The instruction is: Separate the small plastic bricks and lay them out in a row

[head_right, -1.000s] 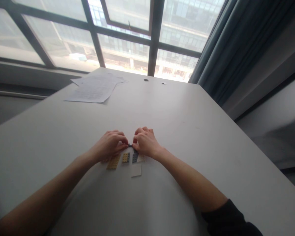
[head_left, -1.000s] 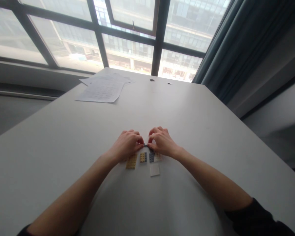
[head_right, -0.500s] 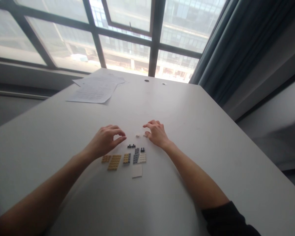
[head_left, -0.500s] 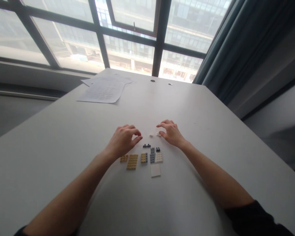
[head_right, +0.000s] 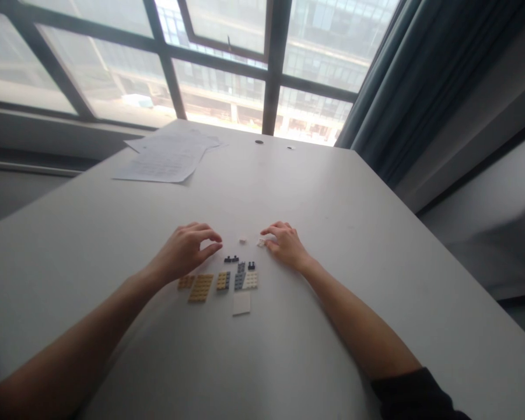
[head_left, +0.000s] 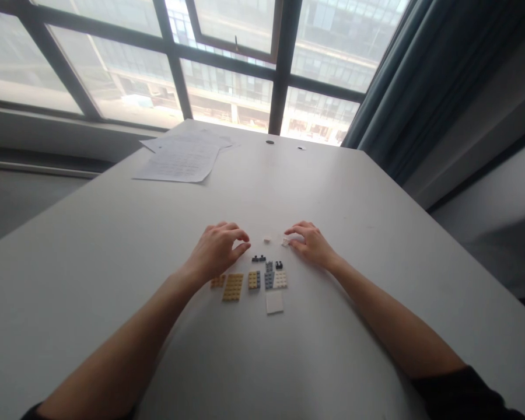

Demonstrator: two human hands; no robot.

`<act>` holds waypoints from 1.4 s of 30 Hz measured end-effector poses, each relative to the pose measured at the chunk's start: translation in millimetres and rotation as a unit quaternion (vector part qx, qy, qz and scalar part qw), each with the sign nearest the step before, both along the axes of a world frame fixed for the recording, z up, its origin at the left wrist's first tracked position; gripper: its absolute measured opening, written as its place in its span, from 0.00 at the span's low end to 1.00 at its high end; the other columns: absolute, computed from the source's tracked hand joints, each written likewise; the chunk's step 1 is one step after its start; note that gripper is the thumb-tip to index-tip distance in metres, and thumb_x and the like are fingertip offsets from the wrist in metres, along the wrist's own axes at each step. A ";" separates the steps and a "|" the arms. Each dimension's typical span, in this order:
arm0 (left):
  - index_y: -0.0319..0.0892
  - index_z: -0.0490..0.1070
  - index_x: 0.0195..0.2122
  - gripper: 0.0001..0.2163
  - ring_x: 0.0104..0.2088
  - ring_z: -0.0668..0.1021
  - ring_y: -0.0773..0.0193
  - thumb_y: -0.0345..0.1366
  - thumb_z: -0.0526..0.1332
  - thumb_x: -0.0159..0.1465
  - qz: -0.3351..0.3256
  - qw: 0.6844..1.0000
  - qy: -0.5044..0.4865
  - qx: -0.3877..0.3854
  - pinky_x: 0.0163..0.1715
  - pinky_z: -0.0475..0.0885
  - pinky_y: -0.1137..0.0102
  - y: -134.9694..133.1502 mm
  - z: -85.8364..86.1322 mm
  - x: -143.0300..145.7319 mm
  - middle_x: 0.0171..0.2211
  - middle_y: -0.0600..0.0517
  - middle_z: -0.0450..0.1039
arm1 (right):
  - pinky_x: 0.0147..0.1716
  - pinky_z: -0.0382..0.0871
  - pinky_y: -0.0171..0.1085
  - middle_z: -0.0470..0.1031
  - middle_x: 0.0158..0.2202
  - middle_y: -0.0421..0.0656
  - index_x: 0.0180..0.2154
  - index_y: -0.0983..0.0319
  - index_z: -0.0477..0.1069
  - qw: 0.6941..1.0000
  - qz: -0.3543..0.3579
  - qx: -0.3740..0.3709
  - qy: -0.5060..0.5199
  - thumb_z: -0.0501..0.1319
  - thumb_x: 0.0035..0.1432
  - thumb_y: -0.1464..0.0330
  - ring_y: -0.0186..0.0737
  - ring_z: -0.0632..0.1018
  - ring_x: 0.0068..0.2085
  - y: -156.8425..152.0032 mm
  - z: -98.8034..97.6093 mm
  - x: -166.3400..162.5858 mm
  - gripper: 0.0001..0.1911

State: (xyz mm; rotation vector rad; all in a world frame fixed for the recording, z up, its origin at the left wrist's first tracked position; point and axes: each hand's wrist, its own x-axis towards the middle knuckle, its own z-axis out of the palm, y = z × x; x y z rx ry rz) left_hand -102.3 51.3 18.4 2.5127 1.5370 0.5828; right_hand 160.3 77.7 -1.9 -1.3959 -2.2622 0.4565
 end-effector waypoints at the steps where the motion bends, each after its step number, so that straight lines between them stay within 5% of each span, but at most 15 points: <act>1: 0.44 0.76 0.35 0.10 0.41 0.74 0.57 0.41 0.57 0.62 -0.001 1.000 -0.001 0.000 0.44 0.65 0.62 0.1 -0.1 -0.1 0.38 0.50 0.77 | 0.51 0.60 0.45 0.73 0.46 0.45 0.42 0.59 0.75 1.000 -0.019 -0.001 -0.001 0.62 0.57 0.70 0.44 0.70 0.49 -1.4 -0.7 0.0 0.10; 4: 0.45 0.76 0.34 0.10 0.41 0.74 0.57 0.42 0.57 0.62 -0.001 1.000 -0.004 -0.003 0.44 0.64 0.62 0.4 -0.4 -0.3 0.38 0.50 0.77 | 0.51 0.59 0.46 0.74 0.44 0.46 0.39 0.60 0.75 0.999 -0.034 0.008 -0.022 0.63 0.57 0.64 0.45 0.70 0.49 -6.1 -2.5 -0.3 0.09; 10: 0.44 0.76 0.34 0.11 0.41 0.74 0.56 0.42 0.57 0.62 0.002 1.000 -0.002 -0.006 0.44 0.64 0.62 0.2 1.6 0.5 0.38 0.49 0.77 | 0.51 0.58 0.45 0.73 0.44 0.44 0.38 0.58 0.76 0.999 -0.009 0.015 -0.038 0.62 0.57 0.69 0.43 0.69 0.49 -14.8 -0.5 6.7 0.06; 16: 0.45 0.76 0.34 0.11 0.41 0.74 0.56 0.42 0.56 0.62 0.005 1.000 0.013 0.001 0.44 0.64 0.62 0.2 1.4 1.1 0.38 0.50 0.77 | 0.47 0.60 0.45 0.74 0.41 0.47 0.36 0.60 0.75 0.995 -0.063 0.036 -0.063 0.61 0.58 0.59 0.46 0.70 0.46 -16.0 -1.0 -12.9 0.12; 20: 0.44 0.76 0.34 0.11 0.40 0.74 0.56 0.42 0.56 0.62 0.003 1.000 0.015 0.001 0.44 0.65 0.62 0.1 2.9 1.5 0.37 0.49 0.77 | 0.46 0.60 0.45 0.74 0.39 0.46 0.34 0.61 0.74 0.993 -0.068 0.052 -0.077 0.62 0.57 0.63 0.47 0.70 0.46 -12.7 -0.2 -21.9 0.08; 29: 0.45 0.76 0.35 0.10 0.41 0.74 0.57 0.42 0.57 0.62 -0.005 1.000 0.009 -0.004 0.44 0.65 0.62 1.2 -2.5 1.0 0.38 0.50 0.77 | 0.51 0.59 0.45 0.74 0.43 0.43 0.39 0.57 0.76 1.000 0.028 -0.003 0.000 0.63 0.56 0.69 0.43 0.69 0.48 -30.5 0.3 13.0 0.08; 37: 0.47 0.75 0.44 0.11 0.44 0.74 0.57 0.36 0.59 0.61 -0.028 0.999 0.031 0.002 0.46 0.65 0.62 15.0 -2.0 25.6 0.43 0.50 0.76 | 0.52 0.58 0.46 0.73 0.43 0.43 0.39 0.57 0.76 0.999 0.034 0.019 0.033 0.65 0.54 0.68 0.44 0.69 0.49 -45.9 -8.5 11.3 0.08; 42: 0.49 0.76 0.42 0.10 0.41 0.74 0.57 0.35 0.56 0.63 -0.060 0.995 0.081 0.012 0.44 0.64 0.62 24.4 -3.3 42.1 0.40 0.50 0.76 | 0.52 0.60 0.47 0.73 0.43 0.44 0.40 0.58 0.75 0.996 0.016 0.031 0.077 0.66 0.54 0.68 0.44 0.70 0.48 -46.0 -11.7 12.3 0.10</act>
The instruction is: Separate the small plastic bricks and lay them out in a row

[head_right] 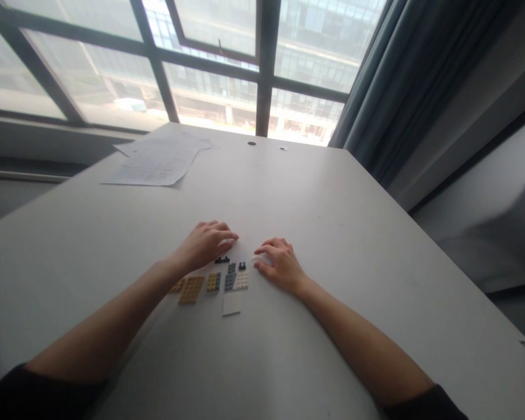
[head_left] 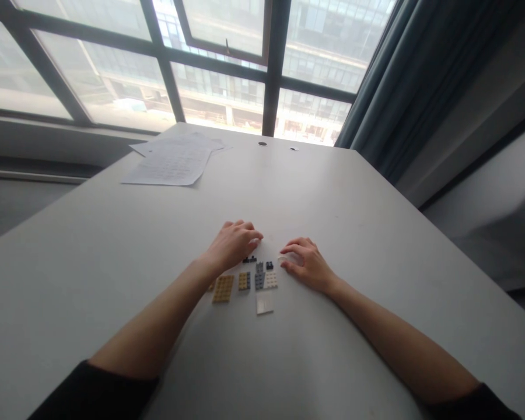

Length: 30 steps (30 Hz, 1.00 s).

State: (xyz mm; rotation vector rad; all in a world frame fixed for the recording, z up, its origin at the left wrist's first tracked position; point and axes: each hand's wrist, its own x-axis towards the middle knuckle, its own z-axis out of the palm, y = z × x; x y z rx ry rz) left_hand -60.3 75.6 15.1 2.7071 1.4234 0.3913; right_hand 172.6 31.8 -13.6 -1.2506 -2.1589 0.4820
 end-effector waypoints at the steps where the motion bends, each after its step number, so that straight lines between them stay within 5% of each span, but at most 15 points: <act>1: 0.49 0.76 0.41 0.10 0.40 0.74 0.57 0.35 0.56 0.63 -0.002 1.000 0.004 0.003 0.44 0.64 0.62 0.9 -0.8 1.8 0.39 0.50 0.76 | 0.52 0.61 0.46 0.74 0.43 0.44 0.40 0.58 0.75 1.000 -0.004 0.000 0.008 0.66 0.54 0.68 0.44 0.70 0.48 0.2 -0.4 0.5 0.09; 11: 0.45 0.77 0.36 0.08 0.39 0.75 0.60 0.36 0.58 0.62 0.008 0.999 -0.038 -0.013 0.42 0.67 0.65 -9.8 6.1 -4.0 0.37 0.50 0.77 | 0.52 0.61 0.47 0.74 0.41 0.43 0.36 0.57 0.76 1.000 0.003 0.015 0.020 0.64 0.54 0.70 0.43 0.71 0.46 0.8 -4.2 0.5 0.06; 16: 0.46 0.77 0.32 0.04 0.36 0.74 0.61 0.36 0.62 0.59 -0.053 0.996 -0.052 -0.042 0.40 0.65 0.65 -40.5 19.4 27.6 0.33 0.52 0.76 | 0.45 0.67 0.42 0.73 0.40 0.44 0.38 0.58 0.75 0.990 -0.067 0.013 0.122 0.62 0.54 0.71 0.42 0.73 0.45 5.6 -5.5 4.6 0.08; 23: 0.45 0.77 0.31 0.04 0.37 0.74 0.57 0.35 0.63 0.59 -0.050 0.998 -0.011 -0.031 0.41 0.64 0.61 -63.1 7.5 64.9 0.31 0.50 0.76 | 0.39 0.68 0.39 0.73 0.40 0.43 0.36 0.58 0.76 0.979 -0.108 0.020 0.170 0.61 0.54 0.69 0.41 0.73 0.44 5.6 -6.4 6.4 0.07; 26: 0.45 0.77 0.35 0.05 0.38 0.74 0.58 0.38 0.63 0.60 -0.024 0.999 -0.044 0.010 0.42 0.65 0.61 -62.9 19.9 51.3 0.34 0.50 0.76 | 0.39 0.68 0.39 0.73 0.40 0.43 0.36 0.58 0.76 0.978 -0.111 0.027 0.176 0.60 0.54 0.69 0.41 0.73 0.44 6.2 -5.7 7.6 0.07; 30: 0.44 0.75 0.34 0.08 0.37 0.74 0.60 0.42 0.61 0.61 0.045 0.984 -0.118 0.127 0.43 0.66 0.62 -66.6 30.6 -5.1 0.33 0.50 0.74 | 0.39 0.69 0.39 0.72 0.41 0.43 0.36 0.59 0.75 0.978 -0.109 0.026 0.178 0.60 0.55 0.69 0.41 0.73 0.43 1.0 -2.9 15.1 0.07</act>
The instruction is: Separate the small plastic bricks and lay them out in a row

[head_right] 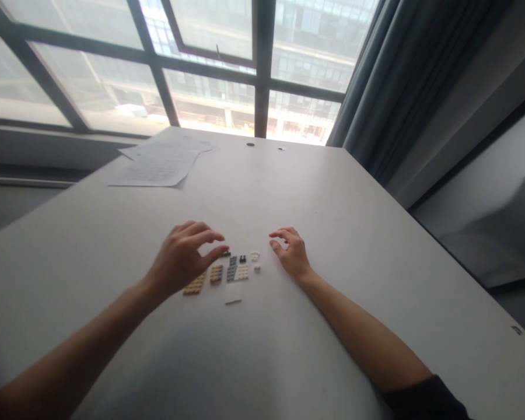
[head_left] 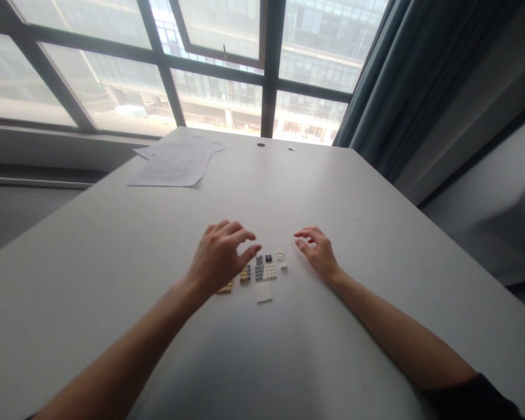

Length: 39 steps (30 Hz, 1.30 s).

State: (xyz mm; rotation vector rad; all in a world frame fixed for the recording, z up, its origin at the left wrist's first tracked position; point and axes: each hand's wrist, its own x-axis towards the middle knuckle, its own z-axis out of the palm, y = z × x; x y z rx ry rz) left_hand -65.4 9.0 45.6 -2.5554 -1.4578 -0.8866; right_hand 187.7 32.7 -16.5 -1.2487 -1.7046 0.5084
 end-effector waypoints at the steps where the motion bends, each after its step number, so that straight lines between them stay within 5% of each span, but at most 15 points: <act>1: 0.44 0.75 0.32 0.09 0.36 0.74 0.61 0.42 0.60 0.62 0.019 0.999 -0.023 0.010 0.42 0.67 0.64 -3.6 -3.1 -18.9 0.32 0.51 0.74 | 0.39 0.69 0.39 0.72 0.41 0.43 0.36 0.59 0.75 1.000 0.007 -0.003 -0.008 0.60 0.55 0.69 0.41 0.73 0.43 -4.3 1.0 3.3 0.07; 5: 0.44 0.72 0.32 0.09 0.33 0.74 0.64 0.42 0.58 0.62 0.105 0.990 -0.093 -0.008 0.31 0.70 0.71 -27.1 -33.2 -89.9 0.31 0.53 0.71 | 0.37 0.69 0.38 0.72 0.41 0.44 0.37 0.58 0.75 0.997 0.044 -0.023 -0.054 0.60 0.56 0.69 0.41 0.73 0.44 -35.0 4.0 21.4 0.07; 9: 0.44 0.70 0.35 0.08 0.30 0.73 0.65 0.42 0.57 0.63 0.128 0.989 -0.070 -0.030 0.26 0.70 0.73 -43.3 -55.2 -125.8 0.31 0.52 0.71 | 0.42 0.69 0.40 0.72 0.42 0.45 0.39 0.58 0.75 0.994 0.068 -0.037 -0.079 0.59 0.58 0.69 0.42 0.73 0.45 -66.6 1.8 36.1 0.07; 18: 0.45 0.72 0.36 0.06 0.34 0.76 0.61 0.38 0.57 0.62 0.050 0.999 0.012 -0.015 0.40 0.70 0.67 -43.6 -55.2 -126.8 0.32 0.51 0.75 | 0.42 0.70 0.41 0.72 0.41 0.46 0.38 0.58 0.75 0.988 0.078 -0.044 -0.128 0.59 0.58 0.69 0.43 0.74 0.43 -73.0 3.4 32.7 0.07; 39: 0.47 0.72 0.35 0.05 0.35 0.76 0.60 0.36 0.57 0.61 0.033 0.999 -0.024 -0.015 0.37 0.72 0.66 -44.9 -53.7 -124.3 0.32 0.51 0.76 | 0.47 0.68 0.45 0.74 0.40 0.45 0.41 0.59 0.73 0.967 0.108 0.010 -0.232 0.59 0.58 0.71 0.43 0.73 0.43 -77.8 4.1 29.1 0.09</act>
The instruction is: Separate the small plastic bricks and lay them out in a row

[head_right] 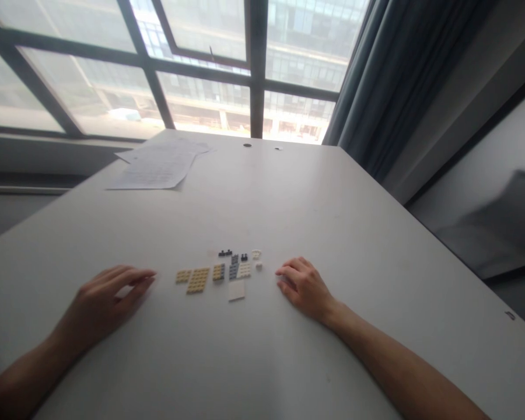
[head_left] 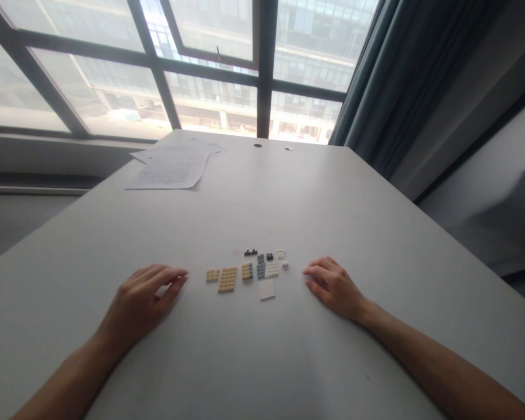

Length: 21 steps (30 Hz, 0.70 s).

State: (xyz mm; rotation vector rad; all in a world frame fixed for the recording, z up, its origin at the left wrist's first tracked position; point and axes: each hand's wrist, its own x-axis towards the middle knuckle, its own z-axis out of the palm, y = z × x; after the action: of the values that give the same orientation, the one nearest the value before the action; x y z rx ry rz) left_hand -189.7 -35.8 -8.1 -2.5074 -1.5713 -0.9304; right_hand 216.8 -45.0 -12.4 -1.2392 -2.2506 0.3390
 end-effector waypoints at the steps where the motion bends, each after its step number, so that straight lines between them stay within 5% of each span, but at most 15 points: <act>1: 0.47 0.72 0.35 0.05 0.35 0.76 0.60 0.36 0.57 0.61 0.002 1.000 -0.002 -0.002 0.36 0.73 0.67 0.3 -0.2 0.0 0.32 0.51 0.76 | 0.47 0.68 0.45 0.74 0.40 0.45 0.42 0.59 0.73 1.000 -0.001 0.003 0.000 0.59 0.58 0.71 0.43 0.73 0.43 0.6 0.1 -0.9 0.10; 8: 0.47 0.74 0.34 0.06 0.35 0.77 0.62 0.38 0.57 0.61 0.007 1.000 0.001 -0.019 0.39 0.73 0.66 0.6 4.2 -0.7 0.32 0.53 0.77 | 0.47 0.69 0.42 0.75 0.43 0.44 0.46 0.58 0.72 1.000 -0.016 0.011 0.021 0.59 0.60 0.71 0.42 0.74 0.45 18.3 0.7 -35.4 0.12; 13: 0.47 0.73 0.34 0.06 0.35 0.77 0.62 0.38 0.57 0.61 0.008 1.000 0.007 -0.015 0.41 0.73 0.67 1.2 3.7 -2.7 0.32 0.55 0.77 | 0.42 0.69 0.39 0.76 0.36 0.43 0.36 0.58 0.75 1.000 -0.021 0.012 0.000 0.58 0.62 0.70 0.40 0.74 0.40 28.2 -0.6 -45.7 0.07; 16: 0.49 0.73 0.34 0.05 0.34 0.78 0.63 0.38 0.57 0.60 0.011 1.000 0.002 -0.009 0.40 0.73 0.67 2.1 2.1 -3.4 0.32 0.57 0.77 | 0.41 0.69 0.39 0.76 0.35 0.43 0.35 0.58 0.74 0.999 -0.033 0.014 -0.009 0.58 0.61 0.70 0.40 0.74 0.38 28.7 -2.9 -5.5 0.07; 21: 0.51 0.73 0.33 0.05 0.34 0.78 0.63 0.39 0.58 0.59 0.003 1.000 -0.011 -0.002 0.39 0.73 0.68 4.0 -0.5 -4.6 0.32 0.59 0.77 | 0.37 0.70 0.44 0.75 0.32 0.44 0.34 0.58 0.74 0.983 -0.177 0.043 -0.016 0.58 0.60 0.65 0.44 0.75 0.34 24.9 -9.5 103.0 0.07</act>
State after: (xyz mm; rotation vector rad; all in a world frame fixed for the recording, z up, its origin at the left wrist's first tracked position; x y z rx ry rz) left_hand -194.4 -31.8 -8.6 -2.5015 -1.5878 -0.9572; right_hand 319.8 -20.2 -21.8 -1.5713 -1.9946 0.0849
